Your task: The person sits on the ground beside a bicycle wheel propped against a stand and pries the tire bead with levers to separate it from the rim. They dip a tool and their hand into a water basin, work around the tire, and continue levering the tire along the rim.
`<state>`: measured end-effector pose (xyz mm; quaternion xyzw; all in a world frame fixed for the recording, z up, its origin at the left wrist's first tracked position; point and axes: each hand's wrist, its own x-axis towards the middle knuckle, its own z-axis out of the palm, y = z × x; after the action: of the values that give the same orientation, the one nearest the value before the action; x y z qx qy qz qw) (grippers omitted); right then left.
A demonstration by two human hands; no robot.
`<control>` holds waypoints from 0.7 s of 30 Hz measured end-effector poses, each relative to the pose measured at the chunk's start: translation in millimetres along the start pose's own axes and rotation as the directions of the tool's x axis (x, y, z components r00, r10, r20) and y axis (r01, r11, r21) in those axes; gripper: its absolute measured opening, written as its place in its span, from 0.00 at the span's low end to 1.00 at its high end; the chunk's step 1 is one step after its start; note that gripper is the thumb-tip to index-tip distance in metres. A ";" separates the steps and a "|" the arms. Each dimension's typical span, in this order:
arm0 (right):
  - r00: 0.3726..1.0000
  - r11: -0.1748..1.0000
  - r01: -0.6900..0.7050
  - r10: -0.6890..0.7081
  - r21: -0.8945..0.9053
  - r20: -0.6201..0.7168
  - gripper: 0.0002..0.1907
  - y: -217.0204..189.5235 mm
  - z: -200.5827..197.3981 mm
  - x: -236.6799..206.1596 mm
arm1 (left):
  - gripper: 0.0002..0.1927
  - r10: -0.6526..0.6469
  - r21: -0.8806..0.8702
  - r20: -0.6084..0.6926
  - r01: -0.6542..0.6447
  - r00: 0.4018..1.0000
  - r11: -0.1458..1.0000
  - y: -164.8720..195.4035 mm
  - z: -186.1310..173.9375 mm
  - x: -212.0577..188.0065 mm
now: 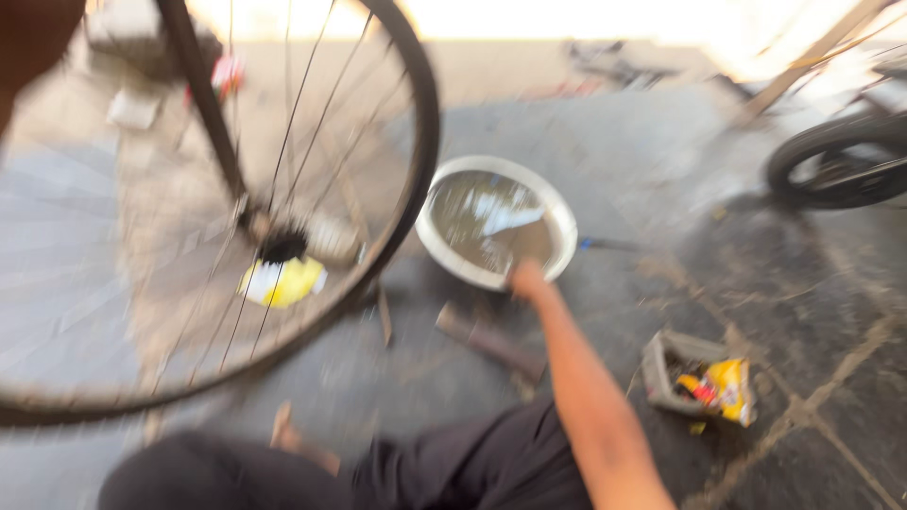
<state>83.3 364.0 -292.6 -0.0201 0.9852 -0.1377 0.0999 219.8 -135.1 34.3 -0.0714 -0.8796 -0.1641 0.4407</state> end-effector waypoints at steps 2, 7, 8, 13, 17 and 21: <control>0.948 0.899 -0.287 0.219 0.329 0.229 0.17 -4.3 -6.1 -9.1 | 0.31 0.011 0.032 -0.040 -0.010 0.999 0.999 -18.7 13.9 25.7; 0.980 0.742 -0.193 0.114 0.643 0.162 0.13 -16.1 -25.0 -28.6 | 0.31 0.173 0.269 -0.148 -0.128 0.974 0.954 -39.2 28.3 46.6; 0.987 0.699 -0.158 0.089 0.698 0.134 0.13 -19.3 -29.9 -30.2 | 0.32 0.225 0.387 -0.155 -0.150 0.962 0.910 -34.3 27.2 44.8; 0.999 0.542 -0.037 0.001 0.840 0.043 0.15 -52.2 -76.0 -29.4 | 0.34 -0.066 0.437 0.145 -0.004 0.987 0.899 -5.7 7.9 57.7; 0.981 0.319 0.177 -0.135 0.931 -0.140 0.17 -65.7 -137.3 -59.7 | 0.43 -0.176 0.047 0.239 0.170 0.955 0.984 -38.7 -1.1 63.6; 0.963 0.298 0.167 -0.252 0.940 -0.092 0.20 -69.9 -197.6 -116.8 | 0.32 -0.208 -0.035 0.172 0.217 0.963 0.975 -99.1 10.1 17.6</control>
<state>158.6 357.5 -64.9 -0.0919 0.7069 -0.6926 0.1101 174.9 -224.7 20.4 -0.0018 -0.9112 -0.2276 0.3433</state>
